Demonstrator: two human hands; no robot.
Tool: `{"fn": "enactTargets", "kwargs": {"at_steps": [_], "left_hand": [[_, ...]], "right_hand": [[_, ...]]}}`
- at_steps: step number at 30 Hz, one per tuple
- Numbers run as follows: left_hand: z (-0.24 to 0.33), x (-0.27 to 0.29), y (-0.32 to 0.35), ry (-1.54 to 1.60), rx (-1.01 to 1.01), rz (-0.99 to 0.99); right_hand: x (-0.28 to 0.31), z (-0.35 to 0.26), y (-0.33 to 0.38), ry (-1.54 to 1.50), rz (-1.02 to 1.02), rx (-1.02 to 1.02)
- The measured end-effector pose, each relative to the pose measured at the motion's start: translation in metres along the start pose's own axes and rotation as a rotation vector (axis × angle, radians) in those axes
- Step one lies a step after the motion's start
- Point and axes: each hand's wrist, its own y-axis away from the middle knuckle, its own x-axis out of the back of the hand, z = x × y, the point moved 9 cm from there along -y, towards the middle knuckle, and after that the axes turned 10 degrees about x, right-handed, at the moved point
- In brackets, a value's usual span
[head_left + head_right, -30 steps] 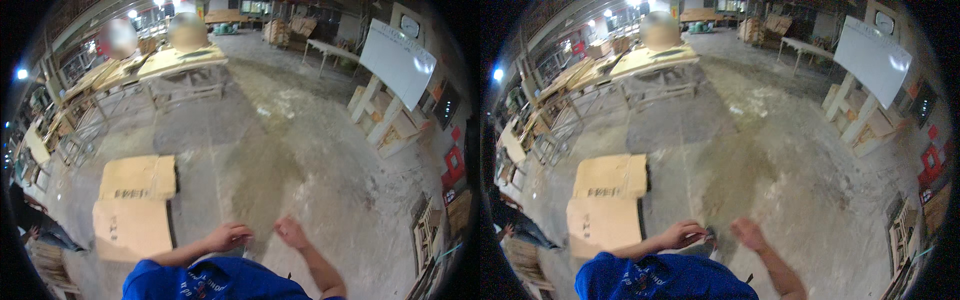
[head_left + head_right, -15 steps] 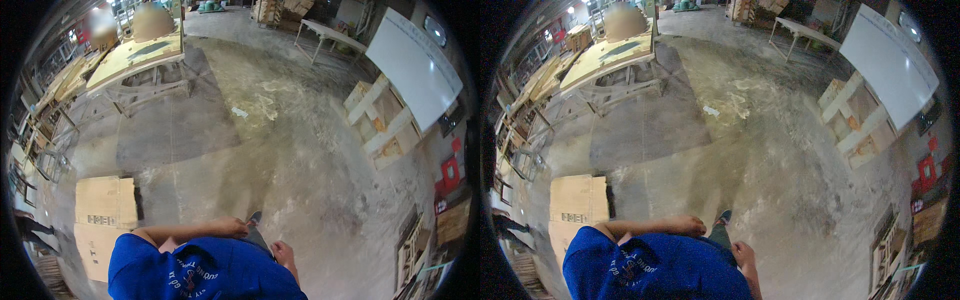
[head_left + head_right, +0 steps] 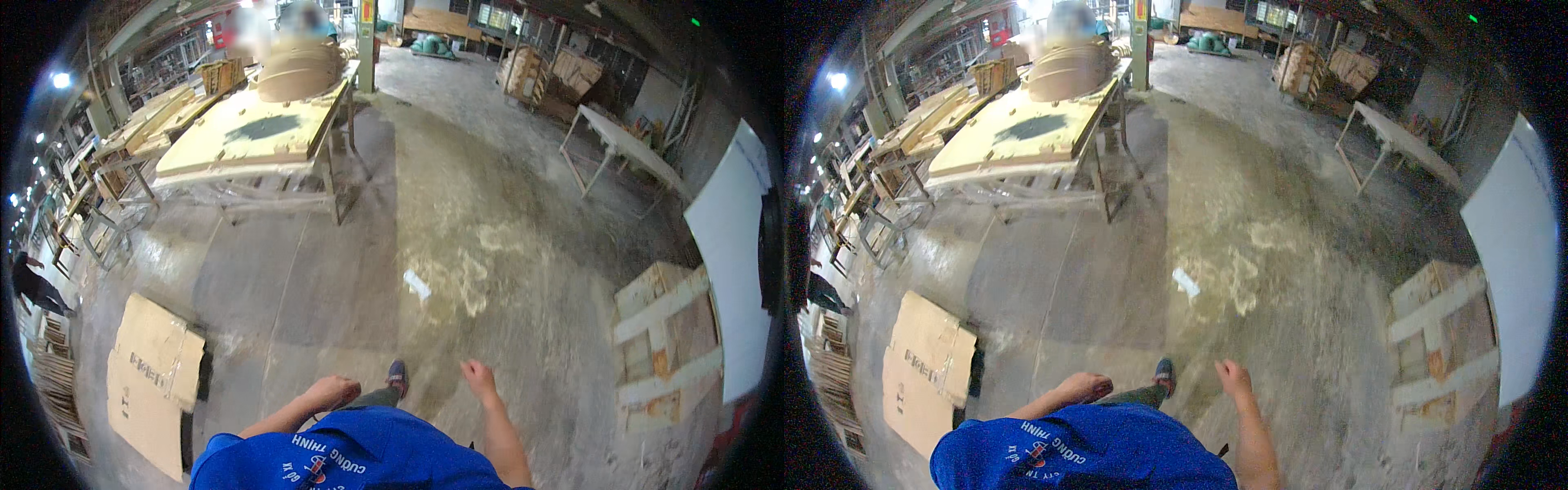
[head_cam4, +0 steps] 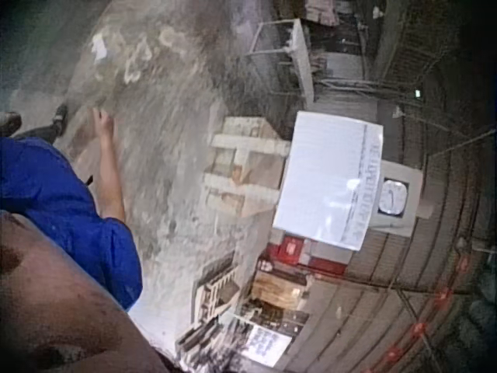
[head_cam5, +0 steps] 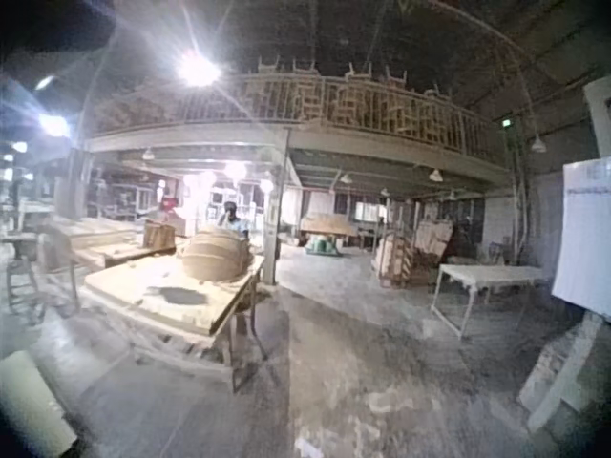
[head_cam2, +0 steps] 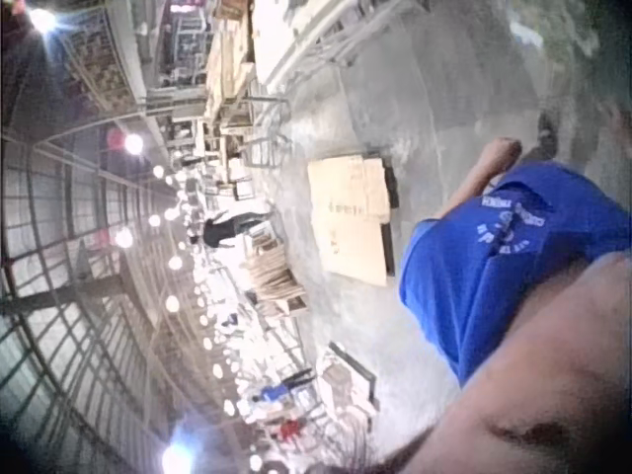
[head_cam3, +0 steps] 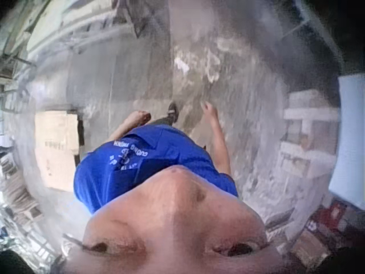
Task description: The person applies glue to the joints of wooden chair frames using a brush and a small container. They repeatedly pick up frames, apply glue to specific joints, and place the frames back on the table. The person also moves around the workshop and handles cardboard boxes at the end.
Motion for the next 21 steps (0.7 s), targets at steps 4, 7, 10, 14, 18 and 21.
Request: {"fn": "enactTargets", "kwargs": {"at_steps": [4,7,10,14,18,21], "left_hand": [[0.087,0.092,-0.177,-0.124,-0.214,0.026],[0.173,0.162,-0.282,-0.151,-0.434,0.063],[0.27,0.214,-0.375,-0.101,-0.764,0.042],[0.32,0.221,-0.516,-0.025,-0.85,-0.075],[0.244,0.212,-0.687,0.09,-0.346,-0.175],[0.118,0.238,-0.754,0.524,0.35,-0.471]], "right_hand": [[0.001,0.211,0.016,0.14,0.096,-0.577],[0.01,0.234,0.006,0.001,-0.116,-0.722],[0.045,0.252,-0.049,-0.066,-0.126,-0.763],[0.098,0.295,-0.163,-0.108,-0.129,-0.751],[0.179,0.342,-0.321,-0.089,-0.159,-0.668],[0.276,0.385,-0.466,0.028,-0.086,-0.584]]}}
